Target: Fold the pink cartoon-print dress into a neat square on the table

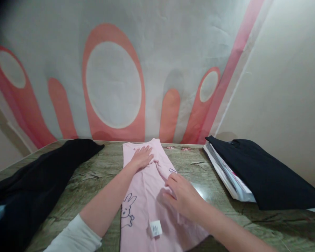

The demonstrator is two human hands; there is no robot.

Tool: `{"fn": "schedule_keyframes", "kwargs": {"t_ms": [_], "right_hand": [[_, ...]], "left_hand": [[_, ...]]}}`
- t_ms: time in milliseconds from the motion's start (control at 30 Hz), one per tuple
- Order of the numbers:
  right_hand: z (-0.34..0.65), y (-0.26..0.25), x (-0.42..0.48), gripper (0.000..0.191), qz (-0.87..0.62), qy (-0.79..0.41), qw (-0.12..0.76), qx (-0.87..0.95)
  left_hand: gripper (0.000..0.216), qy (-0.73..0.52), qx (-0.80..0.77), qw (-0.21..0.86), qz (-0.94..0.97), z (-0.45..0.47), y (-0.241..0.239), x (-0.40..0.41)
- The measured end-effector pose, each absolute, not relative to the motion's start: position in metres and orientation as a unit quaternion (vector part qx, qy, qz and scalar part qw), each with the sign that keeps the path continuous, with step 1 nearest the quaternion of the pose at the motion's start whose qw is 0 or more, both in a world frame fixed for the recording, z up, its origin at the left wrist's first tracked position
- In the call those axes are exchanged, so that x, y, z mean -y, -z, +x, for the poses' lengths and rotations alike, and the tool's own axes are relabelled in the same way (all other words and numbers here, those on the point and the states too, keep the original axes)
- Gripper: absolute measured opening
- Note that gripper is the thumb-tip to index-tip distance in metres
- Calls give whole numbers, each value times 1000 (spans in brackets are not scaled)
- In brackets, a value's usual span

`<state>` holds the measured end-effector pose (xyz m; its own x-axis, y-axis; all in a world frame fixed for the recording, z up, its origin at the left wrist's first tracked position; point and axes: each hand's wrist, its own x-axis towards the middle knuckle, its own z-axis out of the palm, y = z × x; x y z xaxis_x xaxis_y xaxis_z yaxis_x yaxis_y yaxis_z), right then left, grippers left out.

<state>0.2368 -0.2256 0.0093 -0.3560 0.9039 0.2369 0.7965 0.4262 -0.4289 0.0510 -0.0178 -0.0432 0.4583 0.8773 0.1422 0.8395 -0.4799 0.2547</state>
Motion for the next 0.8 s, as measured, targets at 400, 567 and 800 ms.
{"fn": "schedule_keyframes", "kwargs": {"t_ms": [400, 567, 800], "right_hand": [[259, 7, 241, 19, -559, -99, 178, 804], [259, 6, 239, 13, -576, -85, 165, 796], [271, -23, 239, 12, -575, -139, 227, 774]], "left_hand": [[50, -140, -597, 17, 790, 25, 42, 6], [45, -148, -592, -4, 792, 24, 43, 8], [45, -151, -601, -13, 784, 24, 43, 7]]}}
